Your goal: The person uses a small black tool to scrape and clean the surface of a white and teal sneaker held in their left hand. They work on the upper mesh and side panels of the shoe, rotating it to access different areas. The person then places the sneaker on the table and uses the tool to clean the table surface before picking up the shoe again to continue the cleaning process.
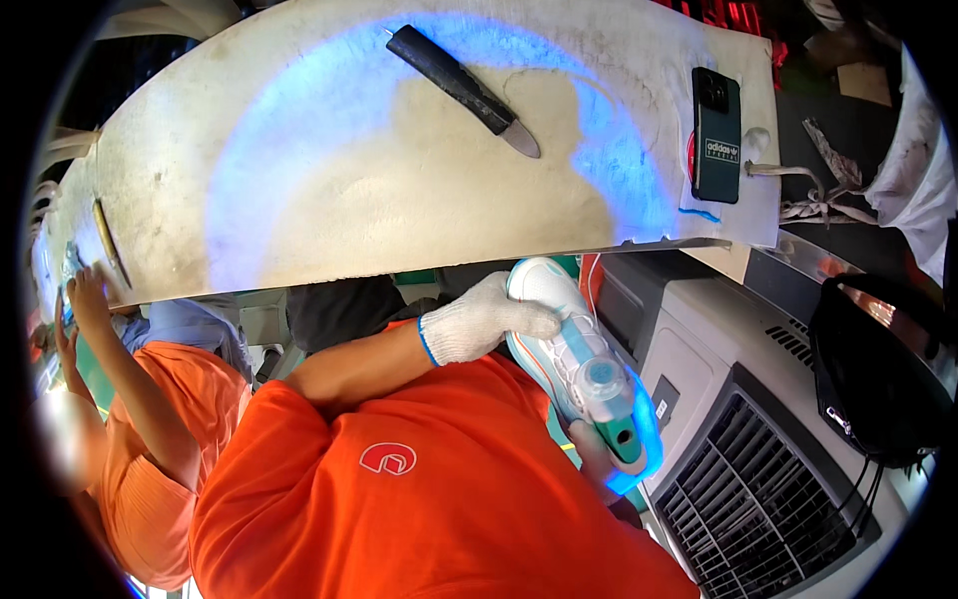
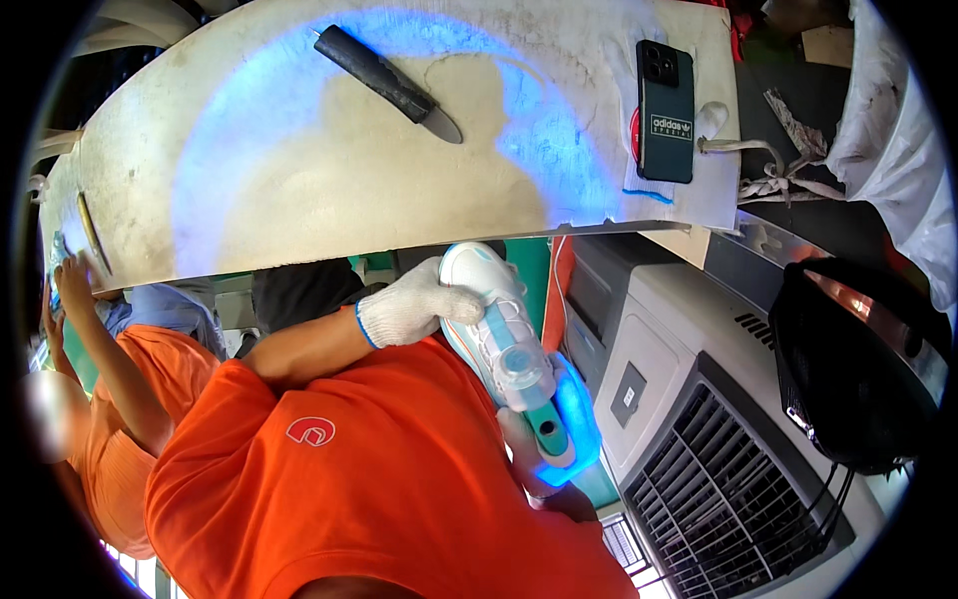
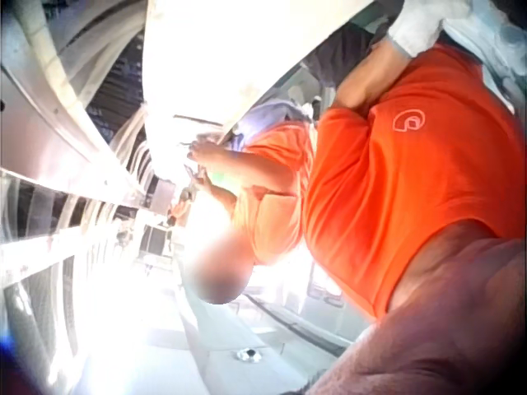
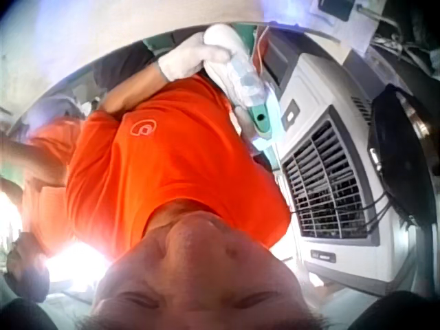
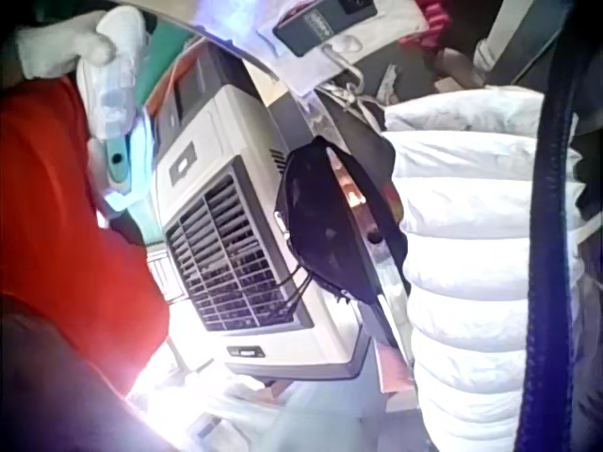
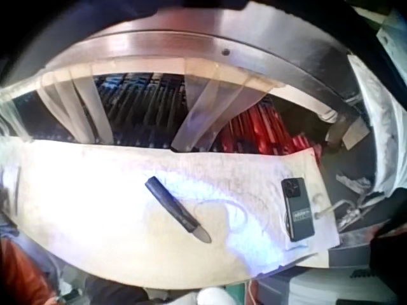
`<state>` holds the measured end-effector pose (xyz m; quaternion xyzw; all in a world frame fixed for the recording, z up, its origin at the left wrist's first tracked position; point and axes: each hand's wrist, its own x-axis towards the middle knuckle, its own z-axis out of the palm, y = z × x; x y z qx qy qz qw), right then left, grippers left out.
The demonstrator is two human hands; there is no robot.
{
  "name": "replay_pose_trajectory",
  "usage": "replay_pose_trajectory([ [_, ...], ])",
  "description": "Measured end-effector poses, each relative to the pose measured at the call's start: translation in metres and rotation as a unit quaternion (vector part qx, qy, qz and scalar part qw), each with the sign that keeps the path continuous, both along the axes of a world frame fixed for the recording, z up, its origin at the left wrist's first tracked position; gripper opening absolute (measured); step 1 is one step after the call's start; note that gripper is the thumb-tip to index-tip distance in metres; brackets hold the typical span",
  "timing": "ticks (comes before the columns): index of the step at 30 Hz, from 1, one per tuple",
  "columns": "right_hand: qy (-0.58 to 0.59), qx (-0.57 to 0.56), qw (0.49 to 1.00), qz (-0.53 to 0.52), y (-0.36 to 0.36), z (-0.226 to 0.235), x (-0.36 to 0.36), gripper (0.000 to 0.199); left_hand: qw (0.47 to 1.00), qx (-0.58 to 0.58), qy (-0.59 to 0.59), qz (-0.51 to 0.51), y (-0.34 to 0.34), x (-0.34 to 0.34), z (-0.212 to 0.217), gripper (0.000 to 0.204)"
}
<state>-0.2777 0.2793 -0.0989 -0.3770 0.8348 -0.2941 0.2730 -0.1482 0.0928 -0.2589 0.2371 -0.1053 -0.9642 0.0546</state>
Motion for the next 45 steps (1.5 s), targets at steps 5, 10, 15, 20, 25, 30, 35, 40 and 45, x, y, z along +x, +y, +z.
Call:
replay_pose_trajectory([
  [5,-0.273,-0.010,0.949,-0.159,-0.005,0.005,0.023,0.054,0.995,-0.077,0.027,-0.051,-0.028,0.028,0.016,0.089],
  [10,-0.380,-0.123,0.838,-0.373,-0.025,0.003,0.069,0.057,0.965,-0.220,0.032,-0.136,-0.038,0.046,0.006,0.113],
  [15,-0.424,-0.205,0.761,-0.446,-0.049,0.011,0.094,0.059,0.984,-0.122,0.060,-0.114,-0.051,0.068,0.029,0.117],
  [20,-0.543,-0.168,0.731,-0.378,0.005,-0.049,0.075,0.073,0.997,-0.006,0.070,-0.021,-0.032,0.074,-0.028,0.065],
  [25,-0.645,-0.144,0.730,-0.174,0.019,-0.089,0.033,0.075,0.994,-0.100,0.044,0.003,0.008,0.114,0.036,0.091],
  [30,-0.703,-0.067,0.705,-0.064,-0.066,-0.096,0.037,0.083,0.913,-0.273,0.005,0.304,0.016,0.164,0.084,0.085],
  [35,-0.183,-0.229,0.951,0.102,-0.235,-0.053,0.046,0.076,0.606,-0.686,-0.047,0.400,-0.022,0.185,0.141,0.080],
  [40,0.298,-0.261,0.896,0.200,-0.320,-0.102,0.039,0.075,0.516,-0.785,-0.100,0.329,-0.027,0.178,0.145,0.071],
  [45,0.263,-0.141,0.914,0.274,-0.307,-0.119,0.038,0.051,0.490,-0.814,-0.102,0.293,-0.002,0.177,0.150,0.064],
])
